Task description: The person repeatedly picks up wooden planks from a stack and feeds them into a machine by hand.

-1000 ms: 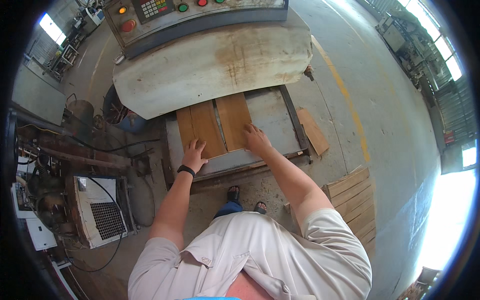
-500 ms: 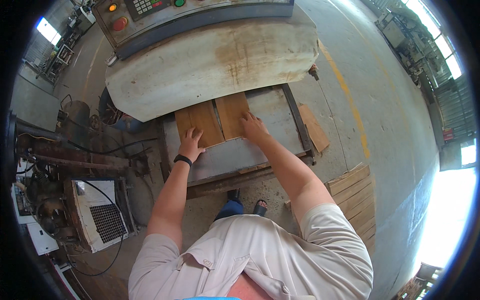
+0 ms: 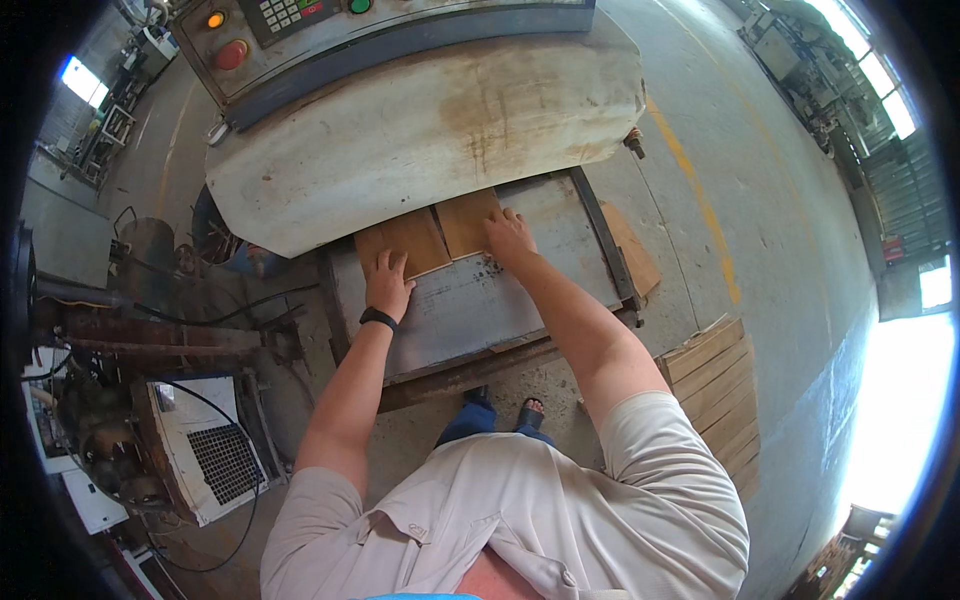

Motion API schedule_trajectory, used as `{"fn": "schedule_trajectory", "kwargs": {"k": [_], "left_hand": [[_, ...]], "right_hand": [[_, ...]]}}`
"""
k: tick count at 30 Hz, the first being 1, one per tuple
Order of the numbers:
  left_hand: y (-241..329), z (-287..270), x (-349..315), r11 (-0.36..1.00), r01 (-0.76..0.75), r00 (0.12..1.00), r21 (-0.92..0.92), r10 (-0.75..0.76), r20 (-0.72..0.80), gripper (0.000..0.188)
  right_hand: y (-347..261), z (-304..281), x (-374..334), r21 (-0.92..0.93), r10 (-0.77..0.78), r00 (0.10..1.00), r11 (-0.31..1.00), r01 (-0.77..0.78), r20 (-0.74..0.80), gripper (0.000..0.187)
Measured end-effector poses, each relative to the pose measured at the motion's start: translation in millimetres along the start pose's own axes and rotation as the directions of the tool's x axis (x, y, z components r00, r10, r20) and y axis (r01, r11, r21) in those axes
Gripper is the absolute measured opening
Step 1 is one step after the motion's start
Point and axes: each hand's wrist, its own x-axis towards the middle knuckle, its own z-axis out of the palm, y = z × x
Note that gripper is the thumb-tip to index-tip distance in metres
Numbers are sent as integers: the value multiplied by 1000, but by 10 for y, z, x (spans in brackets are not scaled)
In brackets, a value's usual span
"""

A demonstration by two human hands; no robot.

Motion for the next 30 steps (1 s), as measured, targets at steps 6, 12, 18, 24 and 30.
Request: {"fn": "schedule_trajectory", "kwargs": {"k": [6,12,18,24,30], "left_hand": [[168,-10,-213,993,-103,993,-63,99,-59,58],[465,60,-682,928,-287,957,-238,269,-107,49],[782,85,-1029,826,-351,930,-442,363,-60,43],[1142,210,-1360,721,-411,839,-558,538,77,40],[1596,381,-1704,612,-587,648,-530,748,145,37]], "right_hand": [[-15,228,178,-60,69,997,996,-72,-47,27],[24,152,121,-6,79,992,997,-80,-98,33],[10,156,-578,277,158,972,955,-105,-176,49],[124,139,-1968,539,470,847,794,-281,-250,31],[-146,405,-4006,740,887,403,424,-522,-223,20]]}}
